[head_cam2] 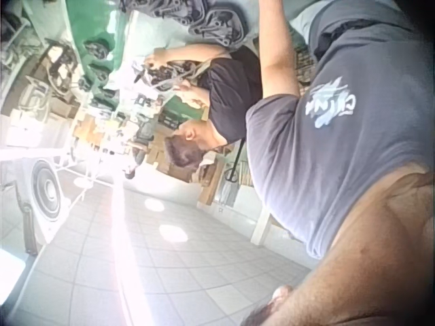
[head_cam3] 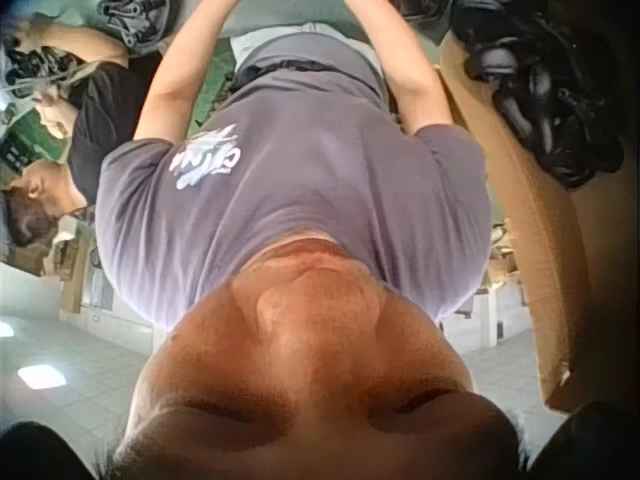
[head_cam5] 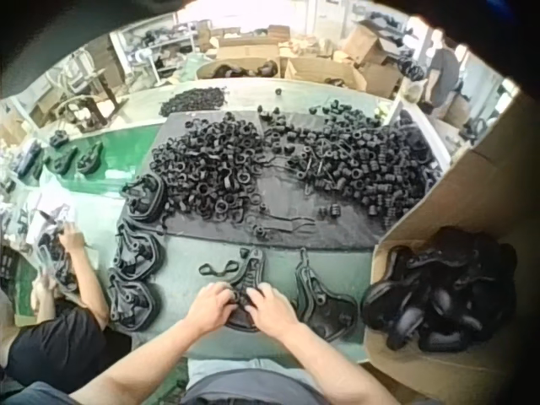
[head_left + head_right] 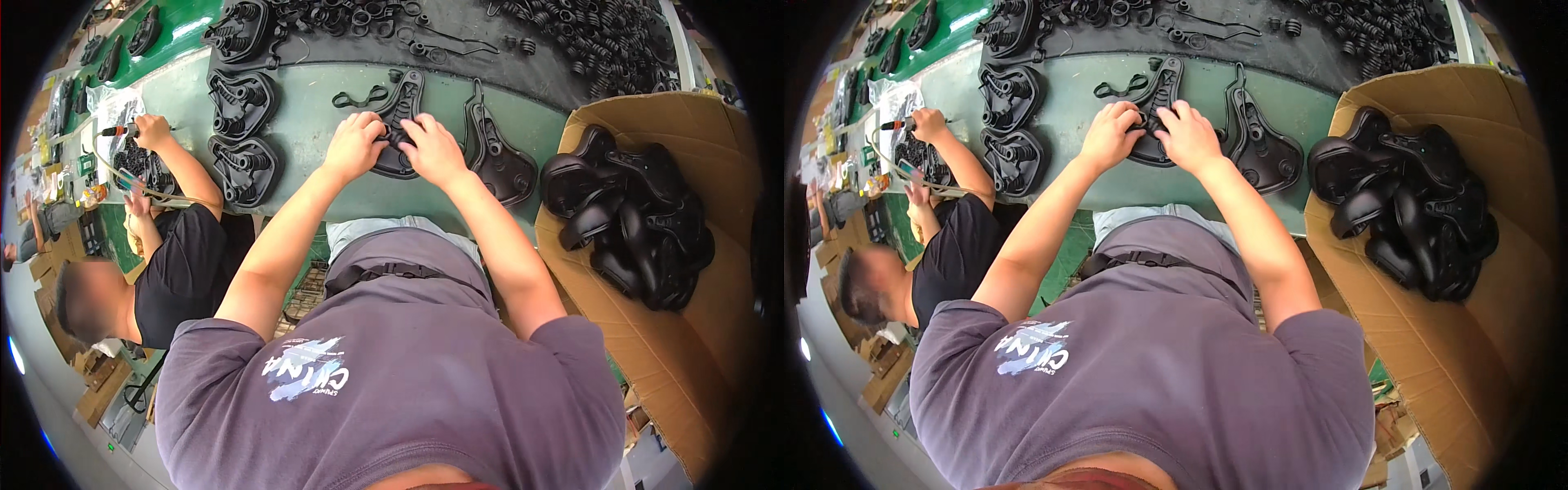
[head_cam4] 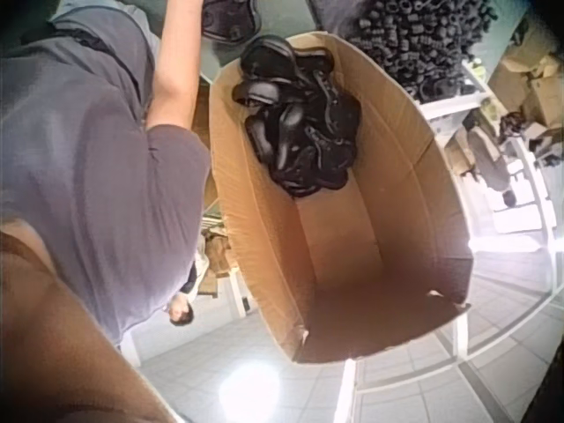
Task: Manually assembling plastic and rubber components onto bicycle seat bases at a factory workstation.
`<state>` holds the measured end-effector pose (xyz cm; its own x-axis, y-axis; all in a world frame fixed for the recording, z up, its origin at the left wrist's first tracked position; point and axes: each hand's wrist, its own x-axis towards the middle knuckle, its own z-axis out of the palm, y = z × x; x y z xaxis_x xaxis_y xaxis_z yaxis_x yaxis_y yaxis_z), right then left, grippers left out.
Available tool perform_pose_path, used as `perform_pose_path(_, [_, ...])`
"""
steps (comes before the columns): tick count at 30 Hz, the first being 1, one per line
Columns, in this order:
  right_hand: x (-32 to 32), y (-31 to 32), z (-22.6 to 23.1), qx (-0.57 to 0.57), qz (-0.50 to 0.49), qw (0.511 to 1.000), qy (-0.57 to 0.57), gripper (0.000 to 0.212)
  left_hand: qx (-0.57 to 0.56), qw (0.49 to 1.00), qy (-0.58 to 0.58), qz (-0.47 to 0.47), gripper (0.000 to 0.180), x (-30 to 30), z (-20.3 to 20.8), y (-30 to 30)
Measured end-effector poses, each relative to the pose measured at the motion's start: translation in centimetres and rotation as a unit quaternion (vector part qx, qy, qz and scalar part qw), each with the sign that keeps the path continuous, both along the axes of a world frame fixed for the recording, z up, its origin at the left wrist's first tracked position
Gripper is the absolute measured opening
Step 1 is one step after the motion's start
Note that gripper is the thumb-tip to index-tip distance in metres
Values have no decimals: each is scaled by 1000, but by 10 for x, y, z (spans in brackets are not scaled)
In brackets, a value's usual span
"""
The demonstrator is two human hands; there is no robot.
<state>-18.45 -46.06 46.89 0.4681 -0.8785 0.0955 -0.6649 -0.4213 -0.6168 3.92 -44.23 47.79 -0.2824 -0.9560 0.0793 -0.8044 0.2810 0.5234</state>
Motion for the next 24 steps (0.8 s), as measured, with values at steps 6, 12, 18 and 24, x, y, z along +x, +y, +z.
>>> perform_pose_path(6, [2, -4, 2, 121, 72, 987, 74, 40, -7, 998, 59, 20, 21, 28, 4, 31])
perform_pose_path(12, [11, 11, 10, 83, 53, 995, 7, 43, 65, 988, 128, 57, 40, 27, -1, 39])
perform_pose_path(18, [-12, 37, 3, 55, 35, 997, 51, 51, -56, 996, -18, -67, 48, 23, -6, 30])
perform_pose_path(24, [-8, 25, 2, -8, 61, 992, 115, 49, -37, 999, 4, 2, 46, 27, -16, 40])
